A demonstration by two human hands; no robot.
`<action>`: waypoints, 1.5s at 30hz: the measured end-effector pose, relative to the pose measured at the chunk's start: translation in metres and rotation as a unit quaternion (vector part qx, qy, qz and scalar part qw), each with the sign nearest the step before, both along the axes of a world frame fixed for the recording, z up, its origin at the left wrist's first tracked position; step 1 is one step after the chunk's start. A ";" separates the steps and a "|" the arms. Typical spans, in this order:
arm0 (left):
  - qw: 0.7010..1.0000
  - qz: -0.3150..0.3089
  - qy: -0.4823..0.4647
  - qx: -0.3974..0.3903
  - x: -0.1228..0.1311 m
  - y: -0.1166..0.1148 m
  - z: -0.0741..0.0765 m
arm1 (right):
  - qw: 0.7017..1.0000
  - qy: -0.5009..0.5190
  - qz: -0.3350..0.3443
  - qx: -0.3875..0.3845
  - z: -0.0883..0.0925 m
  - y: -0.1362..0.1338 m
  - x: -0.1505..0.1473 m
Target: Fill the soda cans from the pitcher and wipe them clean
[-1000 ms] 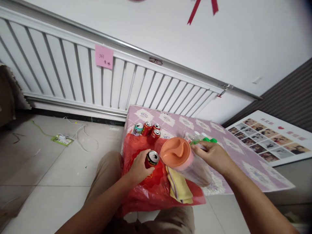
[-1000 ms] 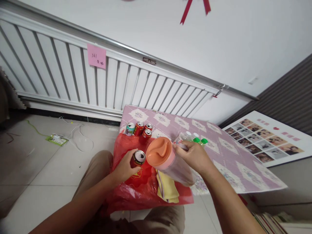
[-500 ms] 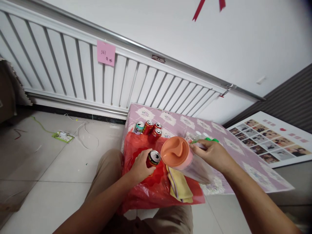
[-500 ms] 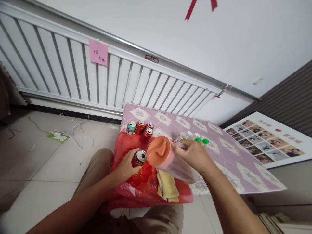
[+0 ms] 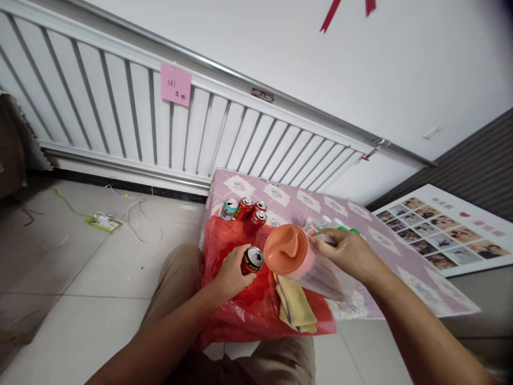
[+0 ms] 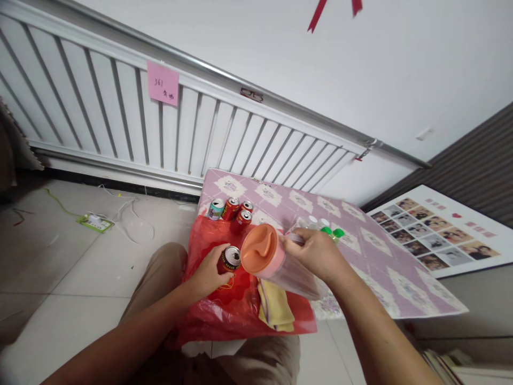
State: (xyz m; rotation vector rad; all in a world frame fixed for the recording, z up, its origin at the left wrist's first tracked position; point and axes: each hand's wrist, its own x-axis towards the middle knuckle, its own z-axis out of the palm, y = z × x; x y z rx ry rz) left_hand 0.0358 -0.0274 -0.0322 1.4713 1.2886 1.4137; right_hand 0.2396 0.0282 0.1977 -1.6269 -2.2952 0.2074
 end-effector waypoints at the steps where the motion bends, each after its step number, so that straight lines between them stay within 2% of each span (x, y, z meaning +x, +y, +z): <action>1: 1.000 -0.001 -0.002 0.000 0.000 0.000 -0.001 | 1.000 -0.001 0.000 0.000 0.000 0.000 -0.001; 9: 1.000 -0.001 -0.005 0.010 0.001 0.000 -0.003 | 1.000 0.020 -0.001 0.001 0.002 -0.001 -0.004; 45: 1.000 0.007 0.002 0.016 0.001 0.000 -0.007 | 0.999 -0.026 -0.020 -0.011 0.014 -0.013 -0.012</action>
